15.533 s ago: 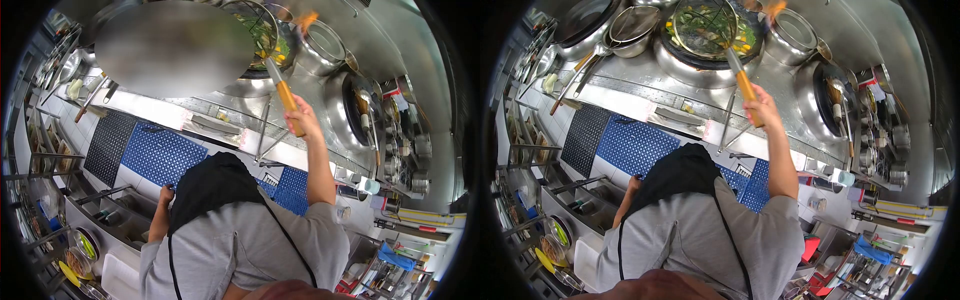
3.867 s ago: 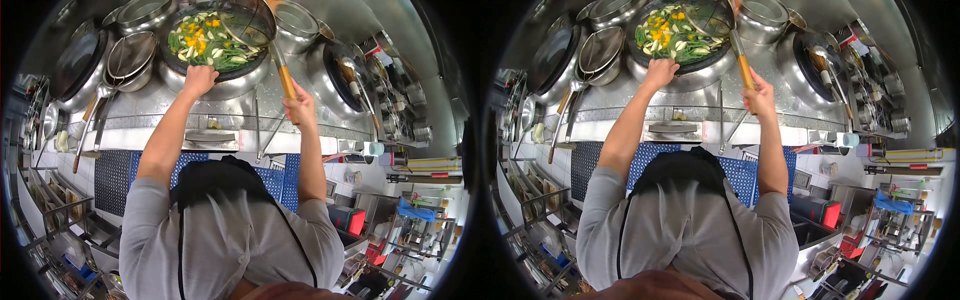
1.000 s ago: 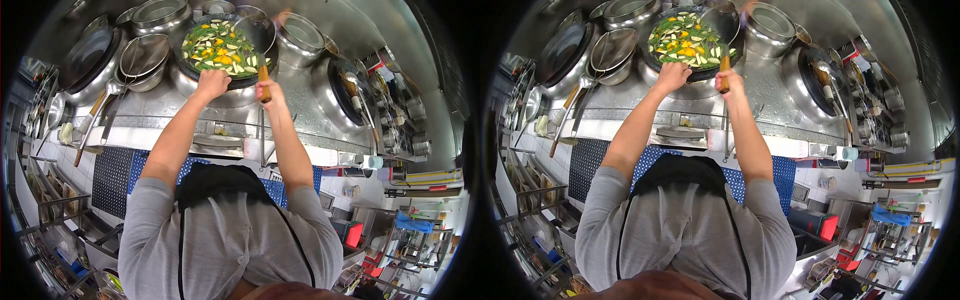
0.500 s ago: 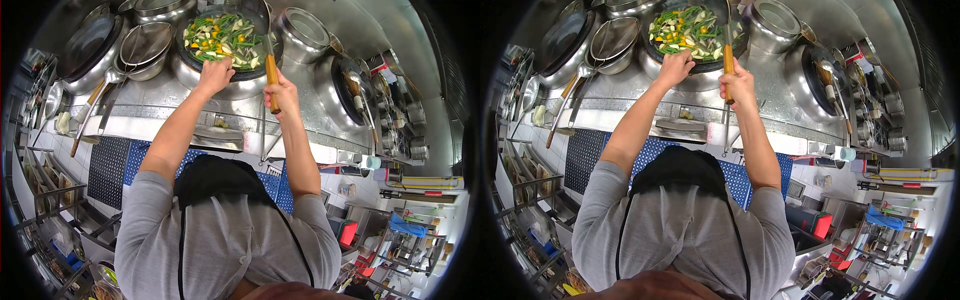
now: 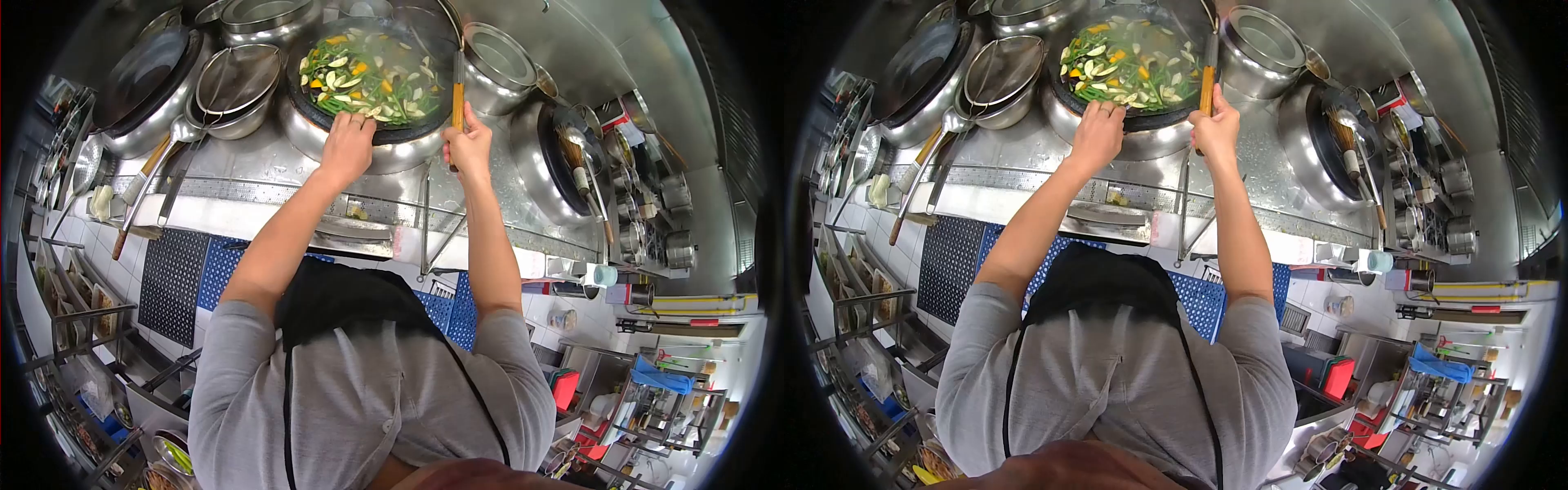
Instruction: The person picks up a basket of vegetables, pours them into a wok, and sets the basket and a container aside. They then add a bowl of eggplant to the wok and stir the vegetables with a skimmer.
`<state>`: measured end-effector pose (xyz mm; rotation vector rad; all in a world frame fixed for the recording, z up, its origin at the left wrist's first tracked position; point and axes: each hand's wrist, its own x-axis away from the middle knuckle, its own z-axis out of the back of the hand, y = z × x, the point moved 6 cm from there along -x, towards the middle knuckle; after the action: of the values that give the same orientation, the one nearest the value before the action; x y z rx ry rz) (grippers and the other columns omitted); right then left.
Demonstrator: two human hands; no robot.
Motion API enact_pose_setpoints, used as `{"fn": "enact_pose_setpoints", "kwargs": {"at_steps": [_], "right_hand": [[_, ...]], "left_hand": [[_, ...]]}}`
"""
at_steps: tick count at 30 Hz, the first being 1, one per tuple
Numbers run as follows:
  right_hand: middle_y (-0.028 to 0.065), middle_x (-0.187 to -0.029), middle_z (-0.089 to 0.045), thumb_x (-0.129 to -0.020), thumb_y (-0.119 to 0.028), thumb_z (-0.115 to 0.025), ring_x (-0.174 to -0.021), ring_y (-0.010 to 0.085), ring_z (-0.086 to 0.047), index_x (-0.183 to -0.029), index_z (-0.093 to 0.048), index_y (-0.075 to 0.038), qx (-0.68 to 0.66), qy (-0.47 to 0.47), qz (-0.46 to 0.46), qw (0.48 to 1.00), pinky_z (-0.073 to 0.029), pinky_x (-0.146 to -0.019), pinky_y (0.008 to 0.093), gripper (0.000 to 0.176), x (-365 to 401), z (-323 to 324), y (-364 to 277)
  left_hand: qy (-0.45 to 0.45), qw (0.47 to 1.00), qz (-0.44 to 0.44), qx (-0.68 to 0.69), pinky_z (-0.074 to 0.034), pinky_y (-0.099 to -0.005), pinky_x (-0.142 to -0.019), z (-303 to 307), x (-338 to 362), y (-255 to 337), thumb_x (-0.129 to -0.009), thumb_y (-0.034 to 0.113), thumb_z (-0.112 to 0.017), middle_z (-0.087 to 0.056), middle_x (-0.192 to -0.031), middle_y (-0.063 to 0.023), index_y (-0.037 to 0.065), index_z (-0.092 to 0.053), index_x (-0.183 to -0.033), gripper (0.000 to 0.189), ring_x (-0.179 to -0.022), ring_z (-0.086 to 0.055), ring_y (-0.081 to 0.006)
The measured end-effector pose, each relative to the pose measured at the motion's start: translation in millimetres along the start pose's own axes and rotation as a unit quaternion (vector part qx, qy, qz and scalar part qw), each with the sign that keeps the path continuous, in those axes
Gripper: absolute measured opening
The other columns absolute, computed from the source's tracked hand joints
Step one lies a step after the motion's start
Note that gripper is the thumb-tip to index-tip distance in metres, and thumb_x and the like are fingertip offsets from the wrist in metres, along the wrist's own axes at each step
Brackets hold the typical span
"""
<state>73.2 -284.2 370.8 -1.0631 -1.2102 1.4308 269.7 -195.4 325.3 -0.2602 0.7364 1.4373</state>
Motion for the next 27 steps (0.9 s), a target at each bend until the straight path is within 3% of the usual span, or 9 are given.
{"fn": "enact_pose_setpoints", "kwargs": {"at_steps": [3,6,8,10,13,16,19,21,27], "right_hand": [[0.002,-0.062,-0.056,-0.074,0.008,-0.058,-0.043,0.0101,-0.05,-0.147,-0.042,-0.006,0.046,0.053,-0.003,0.998,-0.038,-0.036,0.0267,0.076,-18.3,6.1,16.4],[0.0057,-0.063,-0.056,-0.075,0.006,-0.059,-0.043,0.0129,-0.051,-0.138,-0.05,0.0,-0.019,0.021,-0.042,0.999,-0.041,-0.037,0.0305,0.064,-35.5,2.4,45.8],[0.0073,-0.062,-0.057,-0.076,0.006,-0.059,-0.042,0.0142,-0.051,-0.124,-0.055,0.001,-0.098,-0.029,-0.128,0.987,-0.042,-0.037,0.0308,0.049,-43.3,-7.7,71.5],[0.0102,-0.065,-0.057,-0.078,0.005,-0.057,-0.045,0.0159,-0.051,-0.103,-0.053,-0.002,-0.198,-0.093,-0.2,0.955,-0.044,-0.038,0.0294,0.027,-45.3,-22.2,89.3],[0.0104,-0.074,-0.056,-0.079,0.002,-0.056,-0.052,0.0139,-0.052,-0.11,-0.05,-0.004,-0.344,-0.157,-0.34,0.861,-0.045,-0.041,0.0269,0.031,-50.0,-32.6,106.5],[0.0119,-0.072,-0.055,-0.08,0.004,-0.056,-0.052,0.0156,-0.052,-0.111,-0.044,-0.006,-0.396,-0.208,-0.352,0.822,-0.044,-0.041,0.0272,0.034,-42.2,-25.7,88.5],[0.0119,-0.072,-0.056,-0.08,0.004,-0.055,-0.051,0.0159,-0.051,-0.114,-0.044,-0.005,-0.332,-0.197,-0.246,0.889,-0.044,-0.04,0.0271,0.037,-22.9,-15.2,57.3],[0.0119,-0.072,-0.057,-0.079,0.006,-0.055,-0.049,0.0166,-0.052,-0.128,-0.048,-0.003,-0.303,-0.181,-0.219,0.91,-0.043,-0.04,0.028,0.05,-10.5,-8.3,43.7],[0.01,-0.074,-0.057,-0.078,0.006,-0.057,-0.049,0.0142,-0.052,-0.137,-0.048,-0.003,-0.201,-0.161,-0.133,0.957,-0.042,-0.038,0.0259,0.06,20.9,-1.1,4.6]], "left_hand": [[0.025,1.0,-0.018,-0.005,-0.041,-0.0459,-0.102,-1.2,4.9,-2.2,-0.079,0.001,-0.061,-0.062,-0.106,-0.0175,-0.001,-0.063,-0.109,0.03,-0.105,-0.055,-0.0373],[0.007,1.0,-0.004,0.012,-0.04,-0.0465,-0.106,-0.4,5.0,-3.6,-0.078,0.0,-0.061,-0.062,-0.11,-0.0188,-0.002,-0.063,-0.112,0.034,-0.111,-0.054,-0.0394],[0.003,1.0,-0.004,0.02,-0.036,-0.0479,-0.11,-2.1,5.4,-4.4,-0.079,0.001,-0.057,-0.062,-0.109,-0.0195,-0.003,-0.063,-0.114,0.036,-0.11,-0.055,-0.0378],[0.0,1.0,-0.002,0.018,-0.034,-0.0484,-0.112,-1.3,5.4,-4.1,-0.079,0.001,-0.056,-0.062,-0.108,-0.0198,-0.004,-0.062,-0.115,0.037,-0.11,-0.056,-0.0369],[-0.001,1.0,-0.001,0.005,-0.034,-0.0477,-0.112,-1.3,4.7,-3.8,-0.078,0.001,-0.055,-0.062,-0.107,-0.0197,-0.004,-0.062,-0.115,0.038,-0.11,-0.056,-0.0366],[0.001,1.0,-0.006,0.002,-0.034,-0.0472,-0.112,-2.6,6.1,-3.9,-0.077,0.001,-0.056,-0.062,-0.106,-0.0197,-0.004,-0.062,-0.114,0.038,-0.11,-0.056,-0.0362],[0.004,1.0,-0.005,0.01,-0.038,-0.0466,-0.108,-0.8,5.1,-3.7,-0.077,0.0,-0.058,-0.062,-0.106,-0.0199,-0.004,-0.063,-0.114,0.038,-0.11,-0.055,-0.0376],[0.004,1.0,0.001,0.021,-0.044,-0.0457,-0.102,0.1,5.5,-4.3,-0.077,-0.001,-0.06,-0.063,-0.106,-0.0202,-0.004,-0.064,-0.115,0.038,-0.111,-0.054,-0.0406],[0.009,0.999,0.018,0.035,-0.04,-0.0451,-0.106,1.3,9.9,-1.5,-0.077,-0.002,-0.061,-0.058,-0.116,-0.0181,-0.005,-0.061,-0.119,0.043,-0.115,-0.05,-0.0398]]}}
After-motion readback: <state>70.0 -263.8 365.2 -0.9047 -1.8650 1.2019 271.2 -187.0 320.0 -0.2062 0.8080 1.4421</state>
